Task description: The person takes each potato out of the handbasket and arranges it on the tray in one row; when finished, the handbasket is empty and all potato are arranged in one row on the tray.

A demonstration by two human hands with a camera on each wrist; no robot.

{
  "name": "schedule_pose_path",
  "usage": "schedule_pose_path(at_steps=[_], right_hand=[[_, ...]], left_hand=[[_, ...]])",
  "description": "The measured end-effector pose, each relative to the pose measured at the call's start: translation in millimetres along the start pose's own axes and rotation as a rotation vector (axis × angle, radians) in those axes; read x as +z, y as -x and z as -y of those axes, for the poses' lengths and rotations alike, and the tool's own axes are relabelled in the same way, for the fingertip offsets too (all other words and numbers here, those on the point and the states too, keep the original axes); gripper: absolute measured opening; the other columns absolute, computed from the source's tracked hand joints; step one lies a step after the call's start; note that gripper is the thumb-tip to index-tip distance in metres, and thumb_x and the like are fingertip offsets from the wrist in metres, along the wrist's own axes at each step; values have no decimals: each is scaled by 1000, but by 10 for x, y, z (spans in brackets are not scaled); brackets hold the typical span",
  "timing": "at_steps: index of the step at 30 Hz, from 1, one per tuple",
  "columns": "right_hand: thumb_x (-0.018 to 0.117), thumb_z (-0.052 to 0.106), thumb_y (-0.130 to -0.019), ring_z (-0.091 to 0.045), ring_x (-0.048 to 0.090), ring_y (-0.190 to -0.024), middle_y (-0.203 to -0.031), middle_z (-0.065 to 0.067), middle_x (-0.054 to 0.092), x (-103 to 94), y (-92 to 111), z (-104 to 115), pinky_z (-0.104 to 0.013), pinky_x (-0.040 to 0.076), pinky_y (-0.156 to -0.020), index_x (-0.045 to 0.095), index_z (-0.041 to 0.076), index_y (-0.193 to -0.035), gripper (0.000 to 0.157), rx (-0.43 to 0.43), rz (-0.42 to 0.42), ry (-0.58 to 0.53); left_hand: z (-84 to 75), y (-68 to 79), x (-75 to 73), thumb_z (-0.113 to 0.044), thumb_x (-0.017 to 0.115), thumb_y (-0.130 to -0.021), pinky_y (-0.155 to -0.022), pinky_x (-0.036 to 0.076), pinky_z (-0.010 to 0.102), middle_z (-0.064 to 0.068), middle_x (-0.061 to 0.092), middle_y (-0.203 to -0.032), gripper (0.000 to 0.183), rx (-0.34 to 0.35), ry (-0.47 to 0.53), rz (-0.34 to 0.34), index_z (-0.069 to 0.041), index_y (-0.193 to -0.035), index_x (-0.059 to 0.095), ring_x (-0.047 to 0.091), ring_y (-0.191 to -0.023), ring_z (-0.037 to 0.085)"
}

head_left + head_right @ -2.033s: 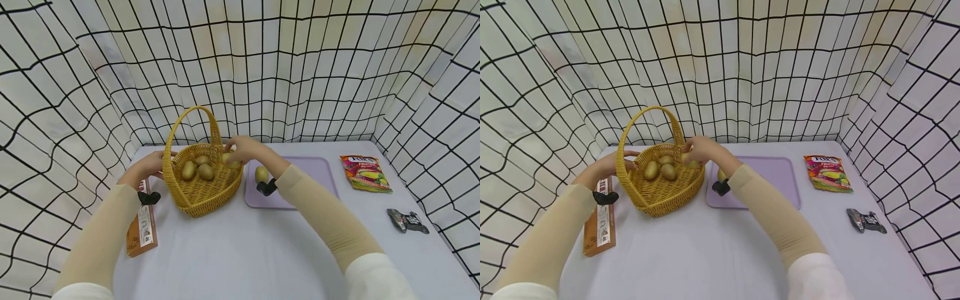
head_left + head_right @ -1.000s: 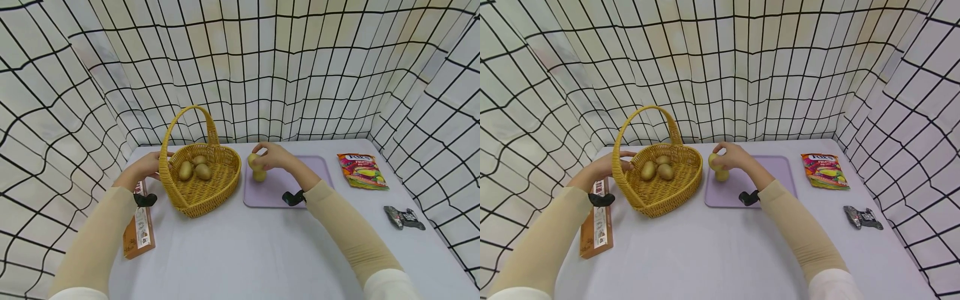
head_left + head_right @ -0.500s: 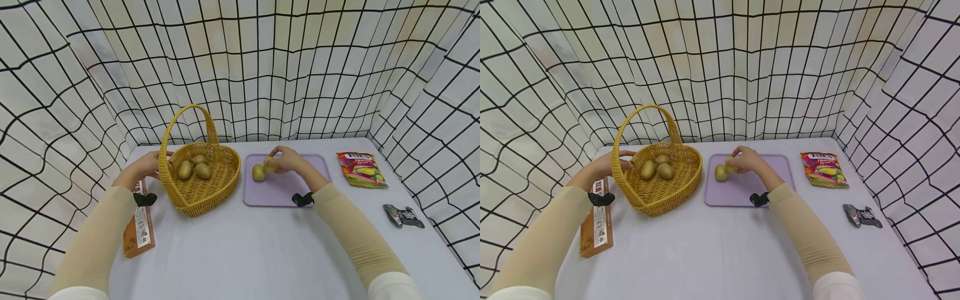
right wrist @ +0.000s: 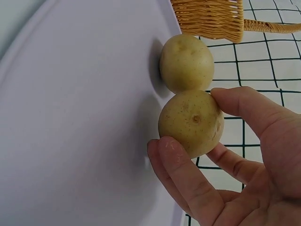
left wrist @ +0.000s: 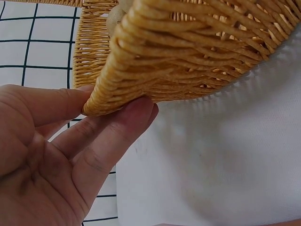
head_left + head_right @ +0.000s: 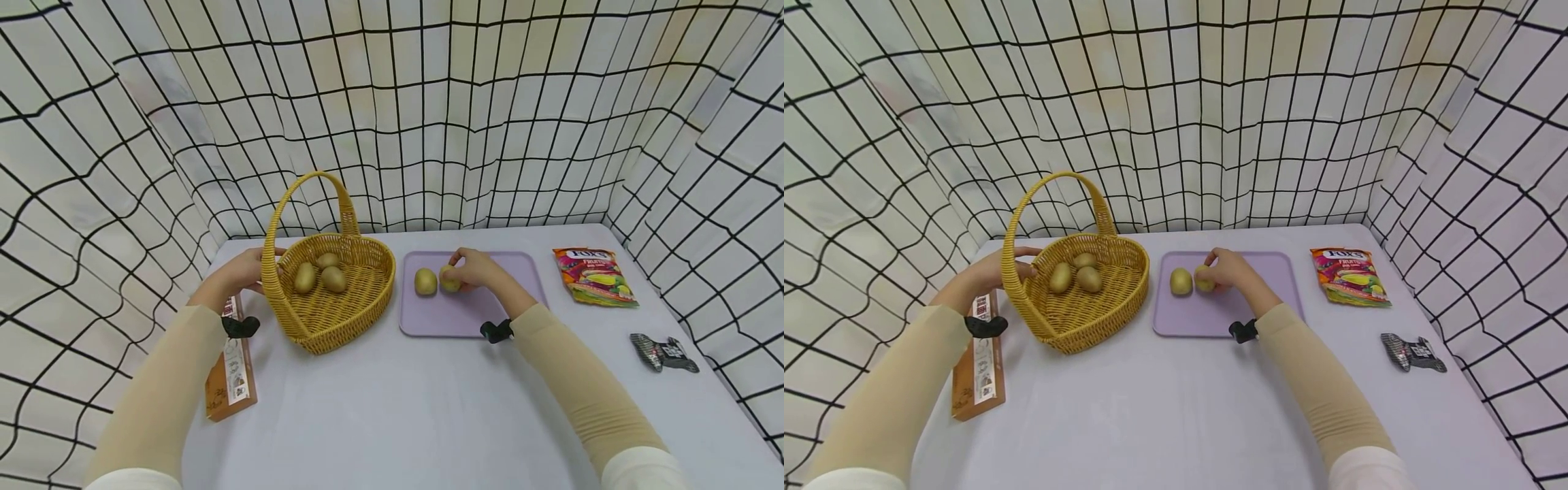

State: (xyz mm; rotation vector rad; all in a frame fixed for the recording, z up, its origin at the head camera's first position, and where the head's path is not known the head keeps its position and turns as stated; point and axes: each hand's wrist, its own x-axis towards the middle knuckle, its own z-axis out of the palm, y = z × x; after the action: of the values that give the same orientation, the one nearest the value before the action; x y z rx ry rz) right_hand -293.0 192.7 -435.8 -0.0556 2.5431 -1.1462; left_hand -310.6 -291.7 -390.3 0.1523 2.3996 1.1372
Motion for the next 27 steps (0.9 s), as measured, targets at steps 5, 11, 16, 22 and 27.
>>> schedule_pose_path(at_steps=[5, 11, 16, 22, 27], right_hand=[[73, 25, -91, -16, 66, -76, -115, -19, 65, 4, -1, 1, -28, 63, -71, 59, 5, -123, 40, 4, 2, -14], [74, 26, -92, -17, 67, -77, -111, -17, 66, 11, 0, 8, -30, 64, -73, 59, 5, -121, 39, 12, 0, 7], [74, 26, -91, -16, 67, -74, -101, -12, 66, 22, -10, 2, -29, 63, -73, 60, 3, -121, 40, 18, 4, 25], [71, 27, -92, -15, 66, -75, -96, -10, 64, 2, 18, 29, -29, 63, -75, 59, 0, -128, 46, 28, 10, 41], [67, 30, -96, -21, 69, -85, -110, -16, 63, -28, 58, 84, -32, 64, -81, 57, -1, -133, 49, 47, 21, 74]], left_hand=[[7, 3, 2, -10, 56, -104, -80, 65, 37, 34, 44, -147, 68, 9, -9, -7, 1, -163, 23, 66, -100, 16], [16, 3, -5, -9, 56, -105, -79, 65, 38, 33, 44, -145, 67, 4, 6, -6, 1, -163, 24, 64, -99, 16], [15, 5, -9, -9, 55, -105, -79, 65, 38, 34, 42, -146, 67, 4, 0, -4, 2, -163, 23, 64, -99, 16], [26, -14, -6, -8, 52, -106, -79, 65, 38, 35, 41, -148, 65, 12, 2, 9, 2, -163, 22, 64, -96, 13], [25, -22, -3, -9, 52, -106, -80, 65, 37, 35, 39, -150, 66, 12, -6, 10, 2, -163, 20, 63, -103, 17]])
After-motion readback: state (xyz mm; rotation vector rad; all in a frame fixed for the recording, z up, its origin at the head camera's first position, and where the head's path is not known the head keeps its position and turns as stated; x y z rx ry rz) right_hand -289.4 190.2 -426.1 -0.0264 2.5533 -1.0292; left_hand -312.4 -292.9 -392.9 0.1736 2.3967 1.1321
